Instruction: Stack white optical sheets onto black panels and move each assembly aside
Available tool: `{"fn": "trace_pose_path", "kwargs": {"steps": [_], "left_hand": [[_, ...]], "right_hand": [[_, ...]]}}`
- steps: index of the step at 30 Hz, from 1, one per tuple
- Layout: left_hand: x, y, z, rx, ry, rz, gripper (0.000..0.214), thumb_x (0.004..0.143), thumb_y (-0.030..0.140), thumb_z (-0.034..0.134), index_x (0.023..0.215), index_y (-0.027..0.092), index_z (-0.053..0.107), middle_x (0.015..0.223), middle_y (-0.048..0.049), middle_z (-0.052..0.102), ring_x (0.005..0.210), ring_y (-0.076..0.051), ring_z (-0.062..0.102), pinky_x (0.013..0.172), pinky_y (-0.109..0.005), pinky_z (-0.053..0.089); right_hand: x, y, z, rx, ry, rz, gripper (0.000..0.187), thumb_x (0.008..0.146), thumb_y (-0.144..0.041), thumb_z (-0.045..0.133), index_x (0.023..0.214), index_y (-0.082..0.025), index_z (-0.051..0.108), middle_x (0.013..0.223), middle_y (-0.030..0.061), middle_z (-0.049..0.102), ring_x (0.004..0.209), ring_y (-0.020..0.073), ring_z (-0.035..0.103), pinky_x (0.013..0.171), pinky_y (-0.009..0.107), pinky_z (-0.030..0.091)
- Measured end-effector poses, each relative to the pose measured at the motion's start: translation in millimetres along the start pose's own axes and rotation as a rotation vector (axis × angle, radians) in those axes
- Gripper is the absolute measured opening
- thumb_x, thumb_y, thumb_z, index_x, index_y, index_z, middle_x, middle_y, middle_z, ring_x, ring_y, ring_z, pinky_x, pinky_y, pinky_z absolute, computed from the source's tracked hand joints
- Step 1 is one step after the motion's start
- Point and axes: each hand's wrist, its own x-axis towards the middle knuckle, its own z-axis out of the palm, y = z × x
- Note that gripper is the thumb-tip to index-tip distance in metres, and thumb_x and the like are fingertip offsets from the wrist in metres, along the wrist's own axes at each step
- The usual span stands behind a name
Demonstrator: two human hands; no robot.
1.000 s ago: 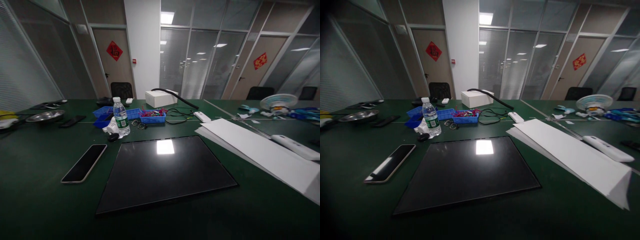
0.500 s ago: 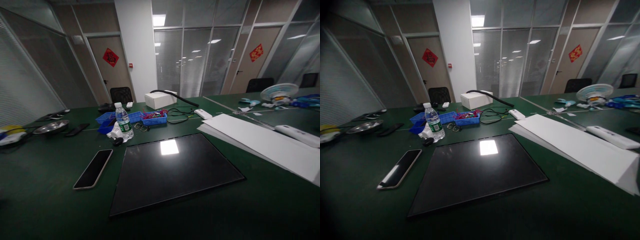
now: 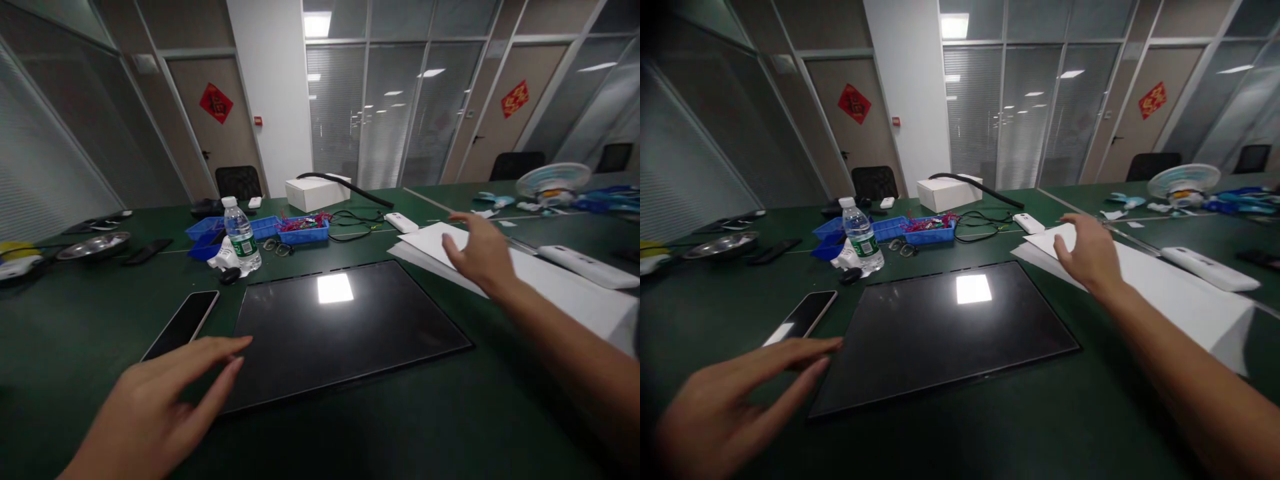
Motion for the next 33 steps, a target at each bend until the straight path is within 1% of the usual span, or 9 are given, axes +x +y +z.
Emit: {"fn": "trace_pose_path", "kwargs": {"steps": [3, 5, 7, 12, 19, 22, 25, 29, 33], "left_hand": [[57, -3, 23.0, 0.079, -0.138, 0.024, 0.039, 0.095, 0.057, 0.053, 0.114, 0.033, 0.079, 0.121, -0.0011, 0.078, 0.110, -0.030, 0.074, 0.102, -0.049, 0.059], [87, -13, 40.1, 0.167, -0.173, -0.034, 0.046, 0.096, 0.054, 0.049, 0.121, 0.026, 0.077, 0.132, -0.0054, 0.074, 0.122, -0.033, 0.069, 0.108, -0.052, 0.054], [107, -27, 57.2, 0.240, -0.206, -0.065, 0.050, 0.096, 0.051, 0.049, 0.126, 0.020, 0.075, 0.143, -0.0108, 0.067, 0.132, -0.035, 0.063, 0.114, -0.055, 0.048], [125, -61, 92.9, 0.230, -0.182, -0.087, 0.056, 0.098, 0.048, 0.046, 0.137, 0.015, 0.069, 0.154, -0.0158, 0.057, 0.145, -0.033, 0.051, 0.123, -0.051, 0.039], [135, -92, 109.8, 0.134, -0.170, -0.122, 0.054, 0.099, 0.053, 0.048, 0.138, 0.022, 0.068, 0.159, -0.0100, 0.052, 0.148, -0.030, 0.047, 0.123, -0.051, 0.038], [136, -103, 109.6, 0.090, -0.172, -0.126, 0.055, 0.101, 0.054, 0.044, 0.138, 0.022, 0.068, 0.158, -0.0098, 0.052, 0.150, -0.029, 0.045, 0.124, -0.051, 0.036], [135, -112, 107.2, 0.041, -0.168, -0.135, 0.057, 0.101, 0.056, 0.043, 0.139, 0.022, 0.068, 0.158, -0.0096, 0.052, 0.151, -0.029, 0.043, 0.124, -0.052, 0.036], [131, -118, 103.9, -0.022, -0.167, -0.114, 0.060, 0.103, 0.058, 0.039, 0.142, 0.020, 0.065, 0.157, -0.0094, 0.054, 0.152, -0.028, 0.041, 0.126, -0.051, 0.032], [129, -115, 103.0, -0.055, -0.146, -0.101, 0.059, 0.104, 0.057, 0.037, 0.142, 0.020, 0.065, 0.157, -0.0087, 0.054, 0.152, -0.028, 0.041, 0.126, -0.050, 0.032]], "right_hand": [[-12, 11, 38, -0.034, -0.152, 0.124, 0.063, 0.103, -0.046, 0.040, 0.148, -0.002, 0.047, 0.150, 0.0294, 0.044, 0.141, 0.0333, 0.041, 0.115, 0.046, 0.034], [-20, 21, 62, -0.053, -0.253, 0.219, 0.074, 0.099, -0.054, 0.043, 0.147, 0.002, 0.048, 0.144, 0.0362, 0.046, 0.133, 0.0425, 0.047, 0.106, 0.055, 0.039], [-22, 32, 77, -0.049, -0.345, 0.276, 0.077, 0.098, -0.062, 0.040, 0.142, 0.000, 0.055, 0.130, 0.0370, 0.055, 0.115, 0.0426, 0.058, 0.094, 0.057, 0.044], [-20, 56, 86, -0.043, -0.437, 0.219, 0.059, 0.100, -0.058, 0.035, 0.108, -0.014, 0.075, 0.096, 0.0243, 0.067, 0.079, 0.0297, 0.064, 0.073, 0.046, 0.044], [-14, 53, 88, -0.126, -0.349, 0.078, 0.031, 0.094, -0.027, 0.044, 0.073, -0.021, 0.066, 0.075, 0.0139, 0.064, 0.053, 0.0179, 0.053, 0.056, 0.034, 0.032], [-10, 32, 77, -0.208, -0.261, 0.102, 0.029, 0.096, -0.036, 0.045, 0.075, -0.022, 0.060, 0.067, 0.0114, 0.058, 0.044, 0.0177, 0.046, 0.052, 0.034, 0.032], [-13, -9, 54, -0.287, -0.159, 0.048, 0.019, 0.097, -0.033, 0.044, 0.087, -0.025, 0.057, 0.064, 0.0100, 0.058, 0.041, 0.0217, 0.046, 0.047, 0.035, 0.030], [-38, -92, 25, -0.289, -0.145, -0.187, 0.007, 0.092, -0.019, 0.051, 0.093, -0.024, 0.055, 0.058, 0.0068, 0.057, 0.042, 0.0237, 0.050, 0.042, 0.033, 0.023], [-70, -162, 12, -0.072, -0.008, -0.559, 0.023, 0.081, -0.004, 0.051, 0.096, -0.020, 0.059, 0.068, 0.0064, 0.065, 0.051, 0.0204, 0.060, 0.047, 0.030, 0.038]]}}
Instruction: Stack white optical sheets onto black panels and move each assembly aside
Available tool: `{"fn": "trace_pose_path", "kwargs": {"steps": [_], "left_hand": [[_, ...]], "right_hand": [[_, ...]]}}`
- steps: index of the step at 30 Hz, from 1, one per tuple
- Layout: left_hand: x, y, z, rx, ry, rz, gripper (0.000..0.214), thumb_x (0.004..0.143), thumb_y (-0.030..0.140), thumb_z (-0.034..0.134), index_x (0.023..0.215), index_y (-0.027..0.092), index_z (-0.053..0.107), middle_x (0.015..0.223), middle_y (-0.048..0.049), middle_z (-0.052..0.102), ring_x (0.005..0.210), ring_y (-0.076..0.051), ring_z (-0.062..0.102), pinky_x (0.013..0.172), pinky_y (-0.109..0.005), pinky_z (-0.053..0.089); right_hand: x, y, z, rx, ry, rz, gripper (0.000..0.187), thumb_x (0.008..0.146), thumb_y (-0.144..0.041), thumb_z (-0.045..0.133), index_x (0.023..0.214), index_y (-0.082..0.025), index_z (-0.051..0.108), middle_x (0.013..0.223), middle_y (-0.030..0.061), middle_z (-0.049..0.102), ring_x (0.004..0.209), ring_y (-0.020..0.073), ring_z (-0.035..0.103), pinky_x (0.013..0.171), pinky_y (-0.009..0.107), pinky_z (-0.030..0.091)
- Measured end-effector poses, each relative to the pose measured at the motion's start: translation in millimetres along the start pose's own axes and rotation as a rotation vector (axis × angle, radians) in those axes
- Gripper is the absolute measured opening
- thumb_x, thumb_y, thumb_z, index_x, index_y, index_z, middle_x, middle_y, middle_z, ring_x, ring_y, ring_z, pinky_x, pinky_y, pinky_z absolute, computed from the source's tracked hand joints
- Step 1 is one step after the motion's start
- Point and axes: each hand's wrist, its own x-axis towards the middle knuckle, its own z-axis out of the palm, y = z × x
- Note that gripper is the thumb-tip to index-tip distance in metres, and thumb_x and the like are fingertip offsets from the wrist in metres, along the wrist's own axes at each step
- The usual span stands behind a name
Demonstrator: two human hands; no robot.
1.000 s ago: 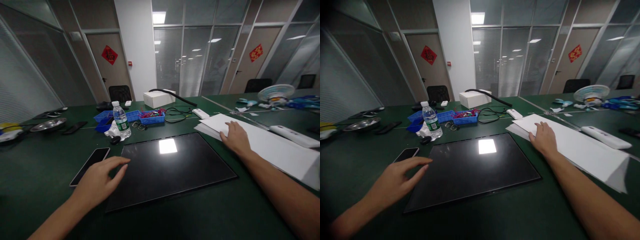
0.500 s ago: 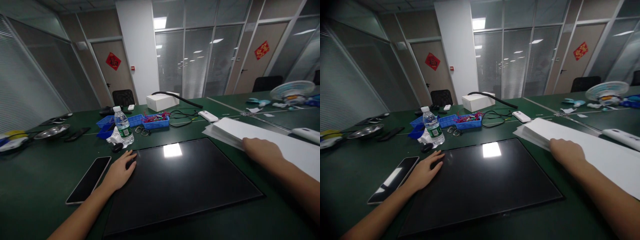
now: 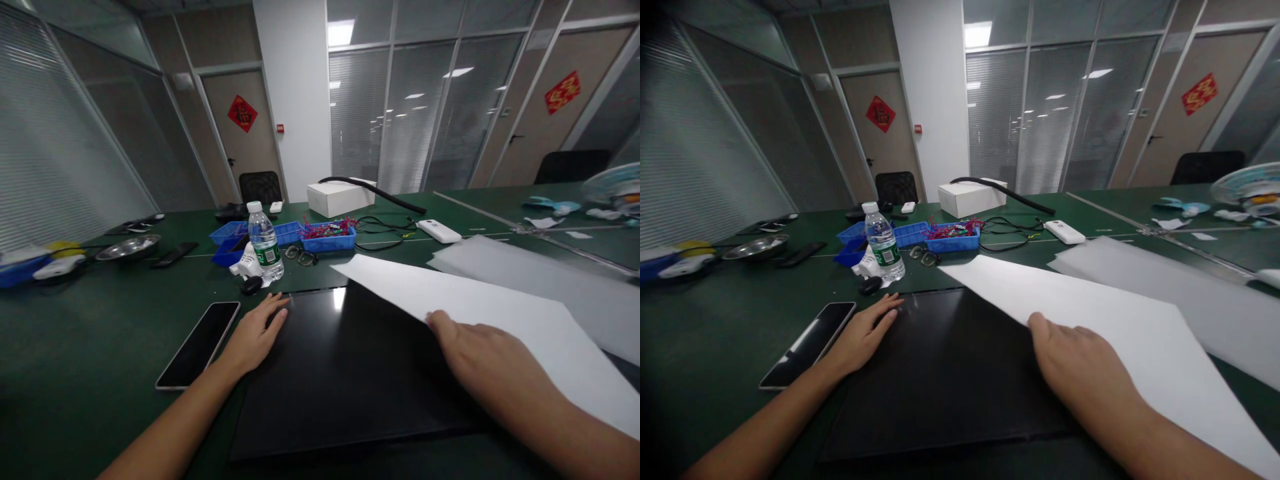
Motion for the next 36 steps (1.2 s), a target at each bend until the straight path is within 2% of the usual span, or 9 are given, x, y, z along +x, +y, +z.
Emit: {"fn": "trace_pose_path", "kwargs": {"steps": [5, 12, 17, 20, 25, 28, 29, 32, 36], "left_hand": [[1, 5, 4.2, 0.019, -0.008, -0.004, 0.059, 0.104, 0.058, 0.039, 0.138, 0.021, 0.068, 0.156, -0.0091, 0.055, 0.152, -0.030, 0.041, 0.126, -0.051, 0.032], [-2, 6, 5.3, -0.002, -0.047, 0.034, 0.062, 0.103, 0.062, 0.042, 0.146, 0.024, 0.061, 0.162, -0.0080, 0.047, 0.156, -0.034, 0.033, 0.126, -0.057, 0.029], [-10, 11, -1.6, 0.060, -0.170, 0.093, 0.070, 0.095, 0.065, 0.058, 0.155, 0.029, 0.052, 0.169, -0.0073, 0.033, 0.159, -0.040, 0.020, 0.124, -0.065, 0.027], [-12, 8, -2.3, 0.086, -0.215, 0.108, 0.064, 0.093, 0.065, 0.062, 0.149, 0.034, 0.059, 0.169, -0.0049, 0.033, 0.159, -0.042, 0.016, 0.124, -0.067, 0.026], [-12, 2, 1.5, 0.022, -0.142, 0.100, 0.054, 0.091, 0.064, 0.064, 0.134, 0.033, 0.072, 0.170, -0.0053, 0.033, 0.158, -0.040, 0.020, 0.124, -0.063, 0.029], [-11, 2, 2.1, 0.024, -0.049, -0.014, 0.054, 0.084, 0.066, 0.070, 0.125, 0.030, 0.077, 0.168, -0.0068, 0.038, 0.155, -0.039, 0.032, 0.124, -0.058, 0.033], [-11, 2, 1.7, 0.035, -0.015, -0.056, 0.058, 0.082, 0.066, 0.073, 0.127, 0.029, 0.076, 0.166, -0.0079, 0.041, 0.152, -0.039, 0.038, 0.124, -0.056, 0.035], [-11, 0, 0.1, 0.066, 0.046, -0.126, 0.074, 0.075, 0.068, 0.077, 0.135, 0.025, 0.071, 0.158, -0.0105, 0.053, 0.144, -0.037, 0.052, 0.122, -0.054, 0.039], [-11, -6, -1.5, 0.078, 0.032, -0.126, 0.071, 0.076, 0.071, 0.075, 0.131, 0.026, 0.073, 0.154, -0.0088, 0.057, 0.140, -0.036, 0.057, 0.120, -0.052, 0.043]], "right_hand": [[-4, -22, 1, 0.156, 0.162, -0.158, 0.035, 0.082, 0.000, 0.043, 0.104, -0.016, 0.064, 0.094, 0.0095, 0.075, 0.072, 0.0187, 0.070, 0.059, 0.029, 0.054], [-14, -30, -6, 0.480, 0.240, -0.222, 0.031, 0.102, -0.015, 0.039, 0.111, -0.023, 0.068, 0.112, -0.0011, 0.075, 0.098, 0.0149, 0.072, 0.080, 0.029, 0.058], [-12, -43, -39, 0.620, 0.166, -0.400, 0.025, 0.104, -0.037, 0.050, 0.114, -0.027, 0.071, 0.123, -0.0029, 0.073, 0.110, 0.0132, 0.070, 0.086, 0.027, 0.058], [-7, -18, -35, 0.623, 0.110, -0.434, 0.034, 0.103, -0.041, 0.051, 0.129, -0.025, 0.067, 0.133, 0.0010, 0.068, 0.118, 0.0141, 0.067, 0.094, 0.029, 0.057], [-13, 91, 41, 0.395, 0.150, 0.075, 0.038, 0.101, -0.035, 0.050, 0.132, -0.021, 0.068, 0.137, 0.0091, 0.065, 0.134, 0.0241, 0.057, 0.116, 0.045, 0.044], [-29, 155, 86, 0.210, -0.232, 0.502, 0.060, 0.102, -0.045, 0.045, 0.155, -0.015, 0.048, 0.165, 0.0134, 0.034, 0.154, 0.0281, 0.030, 0.127, 0.044, 0.028], [-35, 169, 96, 0.190, -0.294, 0.599, 0.067, 0.101, -0.049, 0.046, 0.154, -0.008, 0.047, 0.163, 0.0220, 0.033, 0.152, 0.0365, 0.031, 0.123, 0.053, 0.031], [-50, 188, 111, 0.183, -0.449, 0.779, 0.075, 0.100, -0.060, 0.040, 0.143, -0.001, 0.056, 0.143, 0.0360, 0.048, 0.134, 0.0497, 0.047, 0.102, 0.067, 0.041], [-54, 181, 104, 0.197, -0.534, 0.822, 0.077, 0.100, -0.067, 0.025, 0.142, -0.012, 0.059, 0.136, 0.0297, 0.056, 0.122, 0.0444, 0.057, 0.093, 0.061, 0.045]]}}
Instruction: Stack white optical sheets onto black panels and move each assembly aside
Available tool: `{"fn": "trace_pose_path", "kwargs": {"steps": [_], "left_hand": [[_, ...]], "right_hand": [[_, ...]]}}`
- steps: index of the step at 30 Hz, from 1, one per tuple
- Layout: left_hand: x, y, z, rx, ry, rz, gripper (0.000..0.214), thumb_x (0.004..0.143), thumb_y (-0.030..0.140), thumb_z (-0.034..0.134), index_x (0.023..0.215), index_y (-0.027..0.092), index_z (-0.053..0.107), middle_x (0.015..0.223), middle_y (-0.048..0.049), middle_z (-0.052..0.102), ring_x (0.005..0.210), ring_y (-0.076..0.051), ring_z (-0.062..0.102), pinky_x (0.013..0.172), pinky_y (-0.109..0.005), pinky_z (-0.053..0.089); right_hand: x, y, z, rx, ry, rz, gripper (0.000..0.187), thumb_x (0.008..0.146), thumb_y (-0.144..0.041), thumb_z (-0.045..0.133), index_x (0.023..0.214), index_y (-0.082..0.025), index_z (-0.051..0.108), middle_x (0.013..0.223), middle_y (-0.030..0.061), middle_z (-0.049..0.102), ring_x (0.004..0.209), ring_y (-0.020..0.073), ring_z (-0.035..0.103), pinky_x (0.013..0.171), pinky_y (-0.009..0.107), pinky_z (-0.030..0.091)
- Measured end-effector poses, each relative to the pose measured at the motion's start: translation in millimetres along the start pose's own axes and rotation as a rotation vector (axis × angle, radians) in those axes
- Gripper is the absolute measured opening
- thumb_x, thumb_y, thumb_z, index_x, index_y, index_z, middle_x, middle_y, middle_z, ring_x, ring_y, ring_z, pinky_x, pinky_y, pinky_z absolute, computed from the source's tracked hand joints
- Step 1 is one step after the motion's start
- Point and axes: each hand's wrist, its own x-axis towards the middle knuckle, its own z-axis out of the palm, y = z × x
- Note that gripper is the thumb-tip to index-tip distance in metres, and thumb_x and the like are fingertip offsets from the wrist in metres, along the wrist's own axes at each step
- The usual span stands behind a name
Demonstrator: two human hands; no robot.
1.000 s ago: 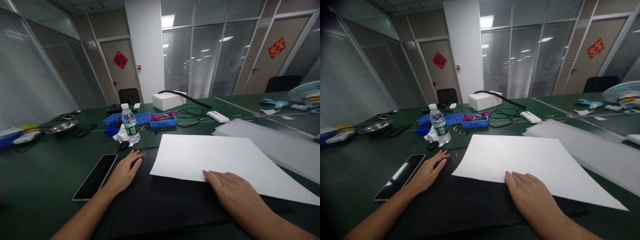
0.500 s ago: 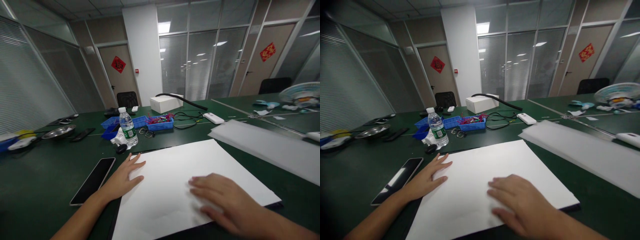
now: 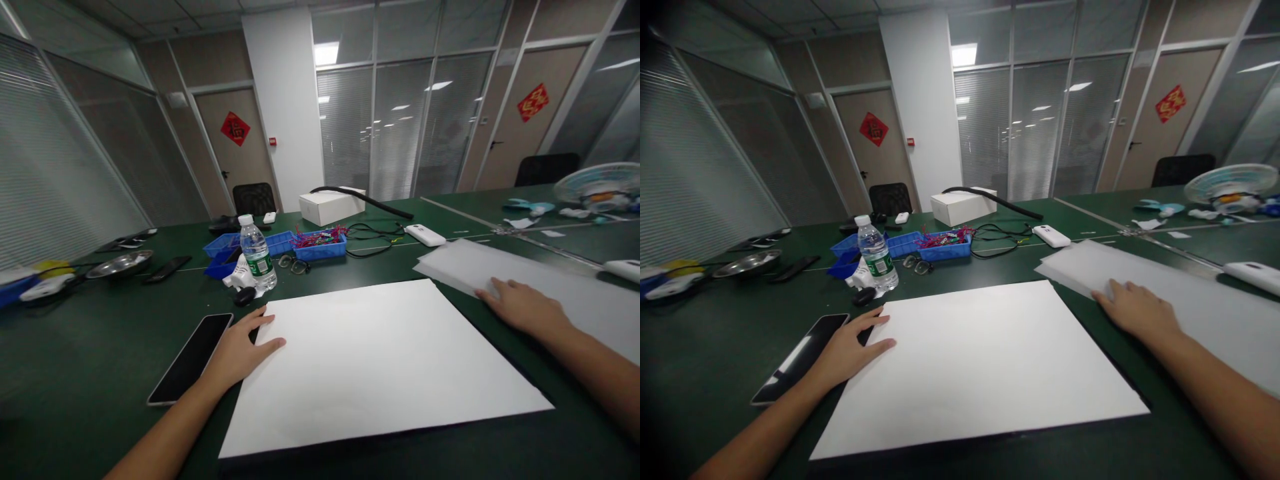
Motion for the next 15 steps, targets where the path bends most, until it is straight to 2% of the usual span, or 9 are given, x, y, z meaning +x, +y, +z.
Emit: {"fn": "trace_pose_path", "kwargs": {"steps": [3, 6, 10, 12, 15], "left_hand": [[-2, -2, -2.3, 0.005, -0.001, 0.006, 0.068, 0.077, 0.070, 0.075, 0.130, 0.028, 0.074, 0.155, -0.0086, 0.057, 0.138, -0.037, 0.058, 0.117, -0.052, 0.046], [-5, 0, -5.0, 0.010, 0.007, 0.010, 0.064, 0.077, 0.066, 0.076, 0.129, 0.029, 0.075, 0.156, -0.0076, 0.055, 0.138, -0.037, 0.058, 0.116, -0.052, 0.047], [-9, 0, -4.9, -0.012, -0.007, 0.046, 0.061, 0.082, 0.062, 0.071, 0.134, 0.028, 0.072, 0.160, -0.0066, 0.051, 0.142, -0.035, 0.054, 0.120, -0.051, 0.043], [-9, -1, -3.8, -0.030, -0.011, 0.072, 0.065, 0.086, 0.060, 0.067, 0.139, 0.024, 0.068, 0.159, -0.0086, 0.051, 0.145, -0.034, 0.051, 0.123, -0.050, 0.039], [-8, -3, -2.9, -0.039, -0.034, 0.085, 0.068, 0.090, 0.061, 0.060, 0.143, 0.018, 0.065, 0.159, -0.0113, 0.049, 0.148, -0.033, 0.047, 0.125, -0.051, 0.034]], "right_hand": [[-10, -8, -12, -0.021, -0.008, 0.025, 0.073, 0.101, -0.066, 0.025, 0.139, -0.016, 0.061, 0.133, 0.0294, 0.058, 0.117, 0.0436, 0.059, 0.088, 0.057, 0.045], [-18, -11, -30, -0.031, -0.030, 0.035, 0.060, 0.104, -0.050, 0.023, 0.126, -0.016, 0.067, 0.116, 0.0276, 0.065, 0.100, 0.0363, 0.067, 0.079, 0.047, 0.046], [-30, -23, -57, -0.069, 0.018, 0.087, 0.054, 0.103, -0.036, 0.021, 0.133, -0.010, 0.058, 0.100, 0.0275, 0.066, 0.085, 0.0346, 0.069, 0.070, 0.042, 0.043], [-43, -40, -68, -0.090, 0.049, 0.063, 0.053, 0.104, -0.038, 0.020, 0.132, -0.012, 0.055, 0.100, 0.0251, 0.067, 0.084, 0.0351, 0.069, 0.069, 0.043, 0.043], [-78, -82, -72, -0.138, 0.090, -0.091, 0.050, 0.104, -0.043, 0.020, 0.121, -0.015, 0.058, 0.094, 0.0187, 0.069, 0.073, 0.0337, 0.068, 0.064, 0.043, 0.044]]}}
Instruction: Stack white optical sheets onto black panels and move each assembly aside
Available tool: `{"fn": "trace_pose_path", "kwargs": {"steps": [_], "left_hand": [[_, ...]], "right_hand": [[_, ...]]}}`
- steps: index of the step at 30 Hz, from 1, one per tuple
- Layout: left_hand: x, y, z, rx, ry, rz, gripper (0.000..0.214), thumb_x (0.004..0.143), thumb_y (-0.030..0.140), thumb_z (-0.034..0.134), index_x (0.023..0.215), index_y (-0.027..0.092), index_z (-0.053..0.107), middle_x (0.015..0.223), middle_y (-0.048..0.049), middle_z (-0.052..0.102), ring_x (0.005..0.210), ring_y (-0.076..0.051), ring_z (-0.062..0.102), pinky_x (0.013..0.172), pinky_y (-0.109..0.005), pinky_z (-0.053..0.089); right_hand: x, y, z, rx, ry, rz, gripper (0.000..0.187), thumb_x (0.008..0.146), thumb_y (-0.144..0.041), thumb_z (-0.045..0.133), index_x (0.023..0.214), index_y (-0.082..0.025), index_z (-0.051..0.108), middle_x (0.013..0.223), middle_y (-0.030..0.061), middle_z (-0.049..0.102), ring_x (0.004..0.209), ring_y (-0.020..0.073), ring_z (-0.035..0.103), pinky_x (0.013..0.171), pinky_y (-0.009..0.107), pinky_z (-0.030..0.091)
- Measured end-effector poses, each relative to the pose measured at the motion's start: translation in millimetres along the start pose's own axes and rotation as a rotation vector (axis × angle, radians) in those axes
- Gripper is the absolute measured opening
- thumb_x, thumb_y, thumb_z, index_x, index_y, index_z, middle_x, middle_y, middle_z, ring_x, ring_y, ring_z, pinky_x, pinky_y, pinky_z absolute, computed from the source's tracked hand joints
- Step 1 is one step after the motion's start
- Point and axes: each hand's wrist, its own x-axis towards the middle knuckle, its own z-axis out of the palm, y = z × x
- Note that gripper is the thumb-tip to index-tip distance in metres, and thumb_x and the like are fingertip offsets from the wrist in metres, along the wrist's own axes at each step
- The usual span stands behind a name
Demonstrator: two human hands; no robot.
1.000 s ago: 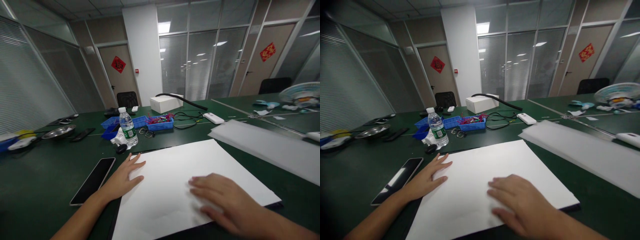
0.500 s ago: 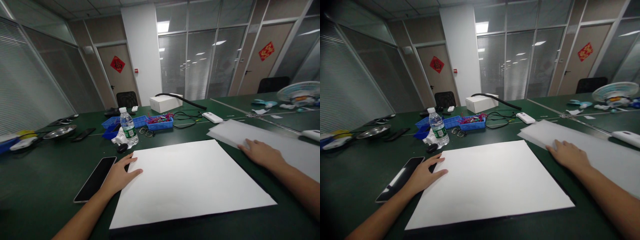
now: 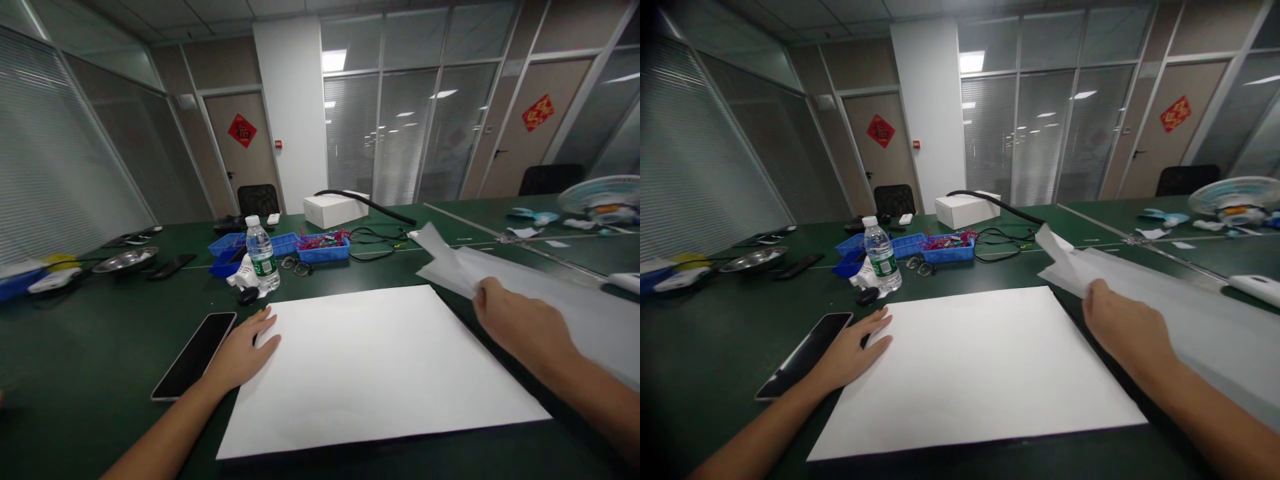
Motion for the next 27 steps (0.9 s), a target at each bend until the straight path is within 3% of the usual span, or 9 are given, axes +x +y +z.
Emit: {"fn": "trace_pose_path", "kwargs": {"steps": [4, 7, 9, 13, 18, 20, 22, 25, 27], "left_hand": [[1, -2, 0.8, -0.036, -0.035, -0.004, 0.067, 0.097, 0.063, 0.048, 0.143, 0.017, 0.064, 0.161, -0.0106, 0.047, 0.151, -0.031, 0.044, 0.125, -0.050, 0.035], [2, -3, 2.7, -0.080, -0.032, -0.002, 0.065, 0.101, 0.063, 0.042, 0.140, 0.018, 0.067, 0.160, -0.0099, 0.048, 0.151, -0.030, 0.044, 0.126, -0.050, 0.032], [2, -3, 3.7, -0.098, -0.022, -0.006, 0.066, 0.101, 0.064, 0.041, 0.140, 0.017, 0.067, 0.158, -0.0107, 0.050, 0.150, -0.029, 0.044, 0.127, -0.049, 0.030], [3, 0, 4.6, -0.091, -0.026, -0.031, 0.071, 0.098, 0.067, 0.046, 0.143, 0.016, 0.064, 0.159, -0.0116, 0.050, 0.150, -0.030, 0.044, 0.127, -0.050, 0.031], [5, 2, 8.3, 0.020, -0.024, -0.019, 0.077, 0.088, 0.066, 0.063, 0.148, 0.017, 0.060, 0.161, -0.0113, 0.047, 0.150, -0.032, 0.044, 0.127, -0.050, 0.030], [6, 3, 9.4, 0.042, -0.018, -0.018, 0.075, 0.087, 0.064, 0.064, 0.147, 0.019, 0.061, 0.161, -0.0099, 0.048, 0.149, -0.032, 0.046, 0.127, -0.049, 0.032], [6, 4, 9.7, 0.046, -0.022, -0.022, 0.072, 0.088, 0.062, 0.063, 0.147, 0.021, 0.061, 0.160, -0.0085, 0.049, 0.148, -0.032, 0.047, 0.126, -0.048, 0.033], [6, 6, 9.1, 0.052, -0.044, -0.022, 0.070, 0.089, 0.060, 0.060, 0.147, 0.021, 0.061, 0.161, -0.0074, 0.048, 0.149, -0.031, 0.046, 0.126, -0.047, 0.033], [6, 8, 8.4, 0.056, -0.056, -0.019, 0.068, 0.090, 0.060, 0.058, 0.146, 0.021, 0.063, 0.162, -0.0070, 0.047, 0.149, -0.031, 0.046, 0.126, -0.047, 0.032]], "right_hand": [[-57, -62, 8, 0.046, 0.214, -0.471, 0.031, 0.102, -0.028, 0.036, 0.109, -0.017, 0.063, 0.079, 0.0106, 0.070, 0.068, 0.0254, 0.068, 0.067, 0.040, 0.053], [-92, -90, 19, 0.200, 0.428, -0.887, 0.028, 0.099, -0.015, 0.040, 0.106, -0.017, 0.067, 0.092, 0.0076, 0.074, 0.085, 0.0196, 0.072, 0.096, 0.042, 0.055], [-103, -99, 22, 0.308, 0.485, -1.007, 0.027, 0.101, -0.019, 0.042, 0.108, -0.019, 0.068, 0.104, 0.0048, 0.075, 0.092, 0.0185, 0.072, 0.100, 0.041, 0.054], [-105, -101, 15, 0.430, 0.398, -1.057, 0.024, 0.102, -0.032, 0.050, 0.111, -0.024, 0.071, 0.121, 0.0005, 0.073, 0.108, 0.0214, 0.071, 0.091, 0.038, 0.057], [-97, -90, 1, 0.523, 0.154, -1.231, 0.041, 0.098, -0.040, 0.058, 0.137, -0.026, 0.064, 0.141, 0.0035, 0.063, 0.127, 0.0219, 0.063, 0.104, 0.038, 0.056], [-82, -77, 5, 0.639, 0.153, -1.173, 0.049, 0.099, -0.040, 0.057, 0.146, -0.026, 0.058, 0.142, 0.0065, 0.062, 0.130, 0.0199, 0.061, 0.107, 0.037, 0.054], [-55, -56, 17, 0.733, 0.227, -0.927, 0.046, 0.101, -0.037, 0.051, 0.145, -0.025, 0.058, 0.141, 0.0083, 0.062, 0.129, 0.0197, 0.061, 0.108, 0.038, 0.053], [2, -11, 48, 0.578, 0.269, -0.501, 0.046, 0.102, -0.044, 0.046, 0.139, -0.021, 0.062, 0.145, 0.0105, 0.059, 0.133, 0.0252, 0.057, 0.115, 0.048, 0.046], [37, 21, 69, 0.359, 0.185, -0.376, 0.059, 0.098, -0.048, 0.048, 0.144, -0.012, 0.057, 0.154, 0.0185, 0.048, 0.147, 0.0343, 0.041, 0.121, 0.056, 0.035]]}}
